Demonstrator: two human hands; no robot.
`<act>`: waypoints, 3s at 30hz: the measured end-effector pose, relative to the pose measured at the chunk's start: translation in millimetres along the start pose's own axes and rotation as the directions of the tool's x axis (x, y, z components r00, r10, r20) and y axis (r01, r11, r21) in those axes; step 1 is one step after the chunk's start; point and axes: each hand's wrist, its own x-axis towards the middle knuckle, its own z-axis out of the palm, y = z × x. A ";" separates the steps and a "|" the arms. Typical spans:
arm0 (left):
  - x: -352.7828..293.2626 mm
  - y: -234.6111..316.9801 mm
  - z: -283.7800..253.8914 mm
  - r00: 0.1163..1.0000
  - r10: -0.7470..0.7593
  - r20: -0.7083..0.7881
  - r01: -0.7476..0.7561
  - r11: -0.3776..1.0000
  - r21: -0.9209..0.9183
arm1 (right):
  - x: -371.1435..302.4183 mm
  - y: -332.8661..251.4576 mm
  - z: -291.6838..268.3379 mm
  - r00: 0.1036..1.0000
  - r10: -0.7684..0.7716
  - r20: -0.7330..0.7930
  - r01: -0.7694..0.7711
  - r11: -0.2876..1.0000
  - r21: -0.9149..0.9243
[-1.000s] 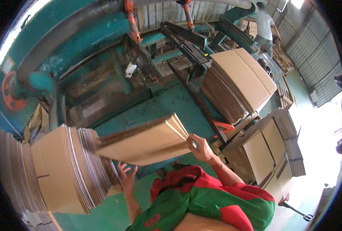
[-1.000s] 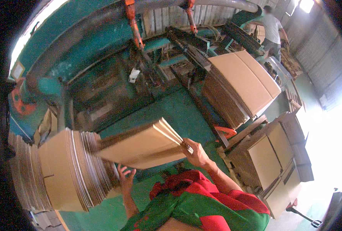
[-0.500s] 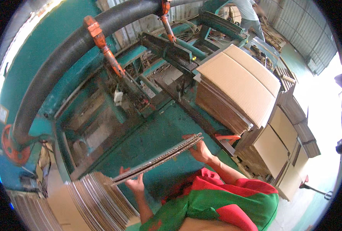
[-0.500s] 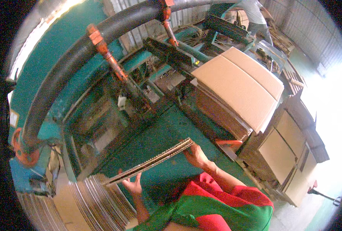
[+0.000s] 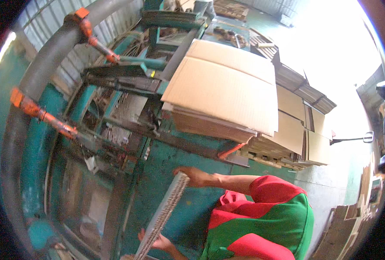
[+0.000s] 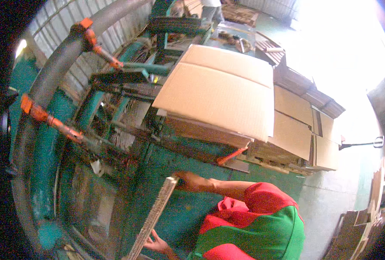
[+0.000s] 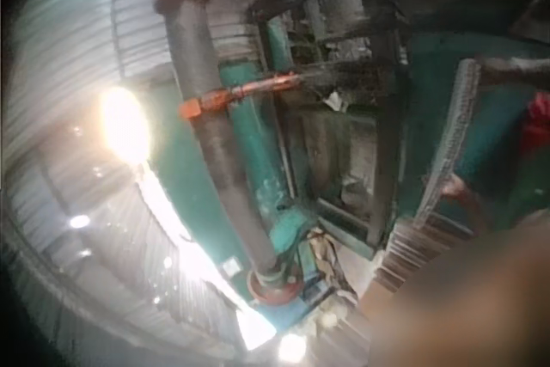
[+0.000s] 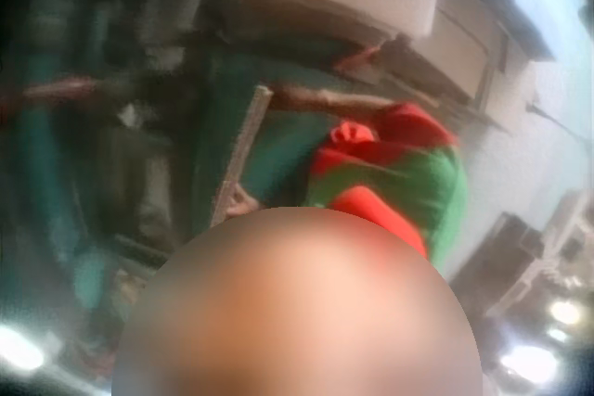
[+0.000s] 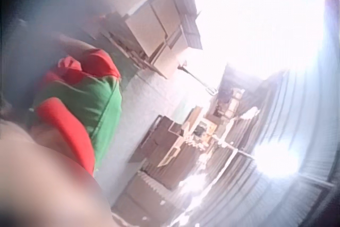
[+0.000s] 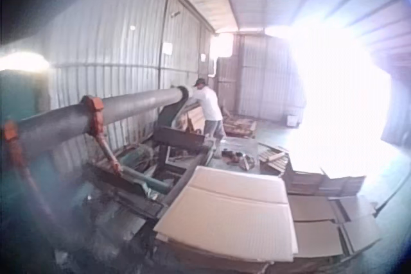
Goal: The person repeatedly picks up flat cardboard sheets, places them into a guillotine-style cutting machine, and removes the cut pieces. The person stacks the processed cardboard on a nearby pile.
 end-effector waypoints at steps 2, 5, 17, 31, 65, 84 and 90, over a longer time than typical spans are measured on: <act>2.0 -6.5 6.7 0.991 -0.087 0.104 0.120 0.918 -0.377 | 7.8 3.2 6.6 0.999 -0.037 -0.012 0.035 0.992 -0.122; 1.2 -11.0 18.3 0.975 -0.174 0.140 0.199 0.961 -0.192 | 19.9 -0.9 11.3 0.955 0.289 0.060 -0.263 0.925 -0.273; 48.0 44.4 53.2 0.759 -0.637 0.133 0.649 0.724 -0.235 | 41.9 7.4 15.9 0.668 0.740 0.080 -0.524 0.391 0.757; 57.7 73.1 87.8 0.537 -0.677 0.504 0.832 0.524 -0.183 | 47.0 -2.8 4.1 0.544 0.830 0.124 -0.703 0.370 0.608; 189.1 16.7 123.7 0.692 -0.594 0.412 0.681 0.726 -0.096 | 187.4 32.3 51.3 0.787 0.614 0.057 -0.505 0.590 0.630; -50.6 252.6 -250.8 0.580 0.000 -0.814 0.008 1.000 0.005 | 36.8 -306.8 177.1 0.845 -0.272 0.460 -0.254 0.553 0.793; -132.4 252.2 -384.9 0.600 -0.230 -0.766 0.412 0.910 0.049 | -39.1 -436.0 296.0 0.782 -0.127 0.610 -0.137 0.920 0.366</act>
